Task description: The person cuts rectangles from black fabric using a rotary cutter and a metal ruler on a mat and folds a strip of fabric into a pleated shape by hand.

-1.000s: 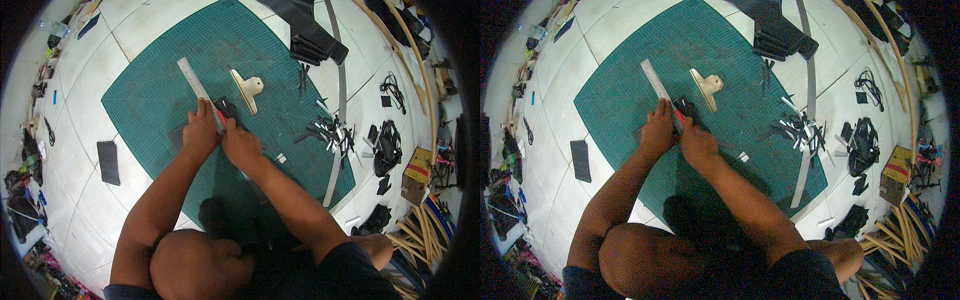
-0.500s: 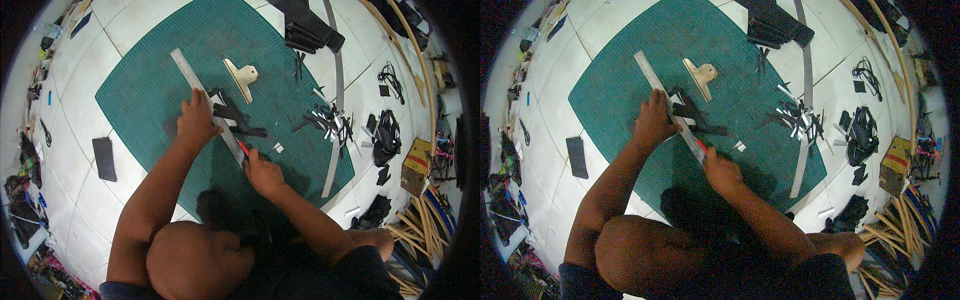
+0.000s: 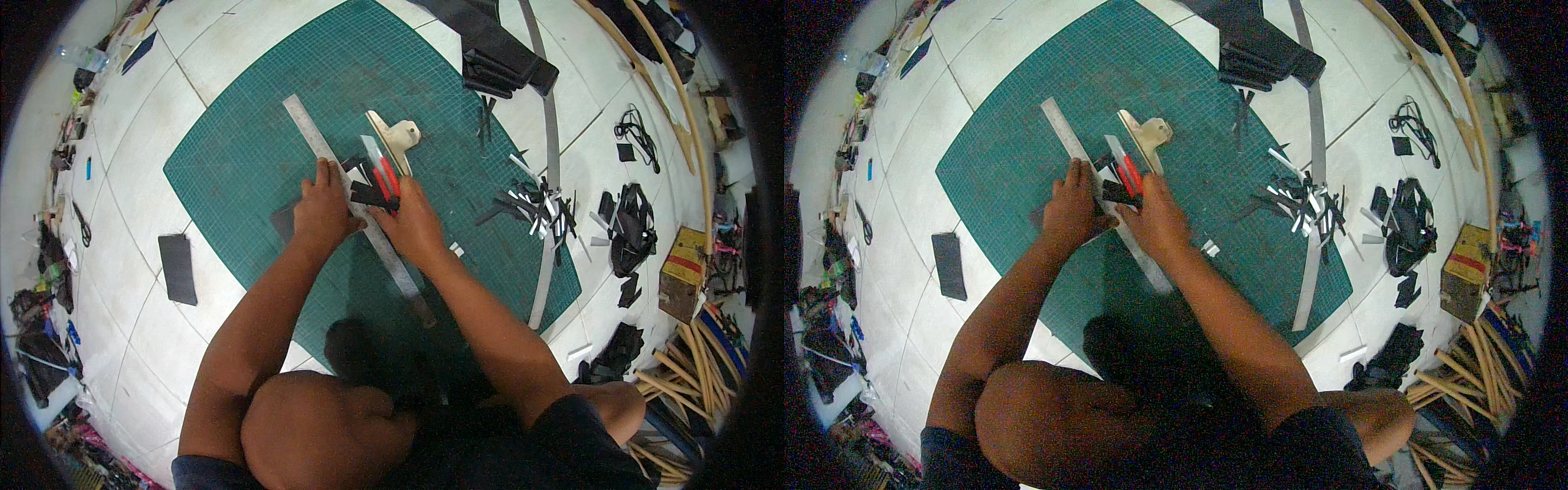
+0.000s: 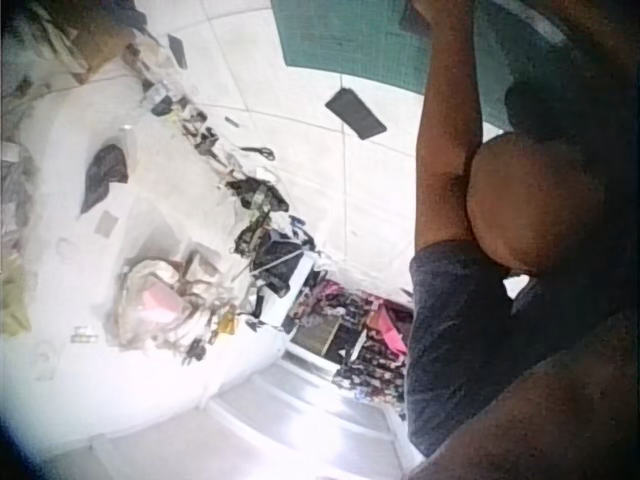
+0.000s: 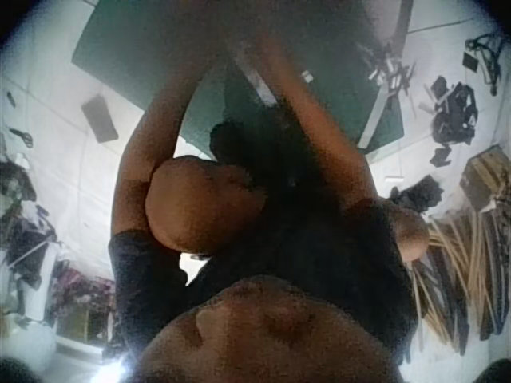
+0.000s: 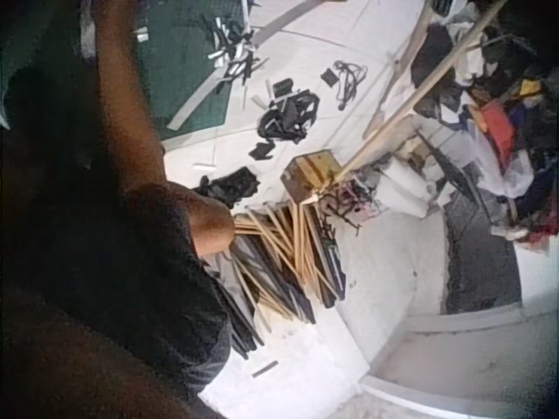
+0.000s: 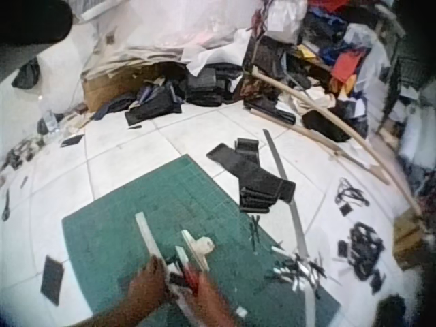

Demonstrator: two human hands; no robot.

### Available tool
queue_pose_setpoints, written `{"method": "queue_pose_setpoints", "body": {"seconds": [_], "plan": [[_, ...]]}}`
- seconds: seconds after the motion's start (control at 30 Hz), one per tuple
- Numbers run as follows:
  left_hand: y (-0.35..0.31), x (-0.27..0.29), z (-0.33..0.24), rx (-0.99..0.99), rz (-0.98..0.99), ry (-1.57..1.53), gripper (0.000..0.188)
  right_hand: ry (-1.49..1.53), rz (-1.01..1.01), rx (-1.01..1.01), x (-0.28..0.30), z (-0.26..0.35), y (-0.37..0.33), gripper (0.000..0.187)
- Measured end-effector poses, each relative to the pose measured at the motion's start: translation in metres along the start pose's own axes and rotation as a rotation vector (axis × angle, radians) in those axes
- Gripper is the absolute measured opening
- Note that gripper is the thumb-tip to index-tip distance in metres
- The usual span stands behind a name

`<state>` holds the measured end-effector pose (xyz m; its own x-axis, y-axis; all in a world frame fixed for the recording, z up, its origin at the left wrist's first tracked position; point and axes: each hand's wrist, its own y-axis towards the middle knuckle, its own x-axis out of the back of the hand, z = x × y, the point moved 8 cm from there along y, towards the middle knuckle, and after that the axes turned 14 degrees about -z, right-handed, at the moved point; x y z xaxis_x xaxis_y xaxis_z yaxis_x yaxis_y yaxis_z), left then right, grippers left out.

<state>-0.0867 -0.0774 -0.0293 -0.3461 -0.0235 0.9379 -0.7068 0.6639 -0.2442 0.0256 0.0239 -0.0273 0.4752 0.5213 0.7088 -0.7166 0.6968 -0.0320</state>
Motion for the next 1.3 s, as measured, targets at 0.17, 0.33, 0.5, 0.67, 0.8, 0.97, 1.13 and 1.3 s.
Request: {"method": "queue_pose_setpoints", "body": {"seconds": [0.17, 0.33, 0.5, 0.67, 0.8, 0.97, 1.13, 1.3], "plan": [[0.001, -0.004, 0.0, -0.011, -0.007, 0.034, 0.116, -0.02, 0.074, -0.053, -0.015, -0.017, 0.005, 0.044], [-0.002, -0.009, 0.008, 0.023, 0.02, 0.001, 0.117, -0.082, -0.07, -0.127, 0.017, -0.059, -0.007, 0.041], [0.0, -0.007, 0.006, 0.059, 0.062, -0.042, 0.118, -0.211, -0.365, 0.148, 0.064, -0.065, -0.023, 0.035], [-0.005, -0.007, 0.009, 0.053, -0.003, -0.041, 0.119, 0.089, -0.071, -0.18, 0.028, -0.041, -0.064, 0.035], [-0.005, -0.003, 0.006, 0.034, -0.054, -0.062, 0.118, 0.098, 0.042, -0.249, 0.006, -0.027, -0.073, 0.034], [-0.003, -0.007, 0.008, 0.028, -0.011, -0.021, 0.117, -0.162, 0.264, -0.133, -0.01, 0.012, -0.045, 0.032], [0.002, -0.006, 0.003, 0.038, 0.056, 0.09, 0.116, -0.273, 0.245, 0.038, -0.031, 0.014, -0.025, 0.028], [0.001, -0.006, 0.005, 0.008, 0.033, 0.1, 0.11, -0.225, 0.218, 0.083, -0.042, 0.013, -0.019, 0.026]]}}
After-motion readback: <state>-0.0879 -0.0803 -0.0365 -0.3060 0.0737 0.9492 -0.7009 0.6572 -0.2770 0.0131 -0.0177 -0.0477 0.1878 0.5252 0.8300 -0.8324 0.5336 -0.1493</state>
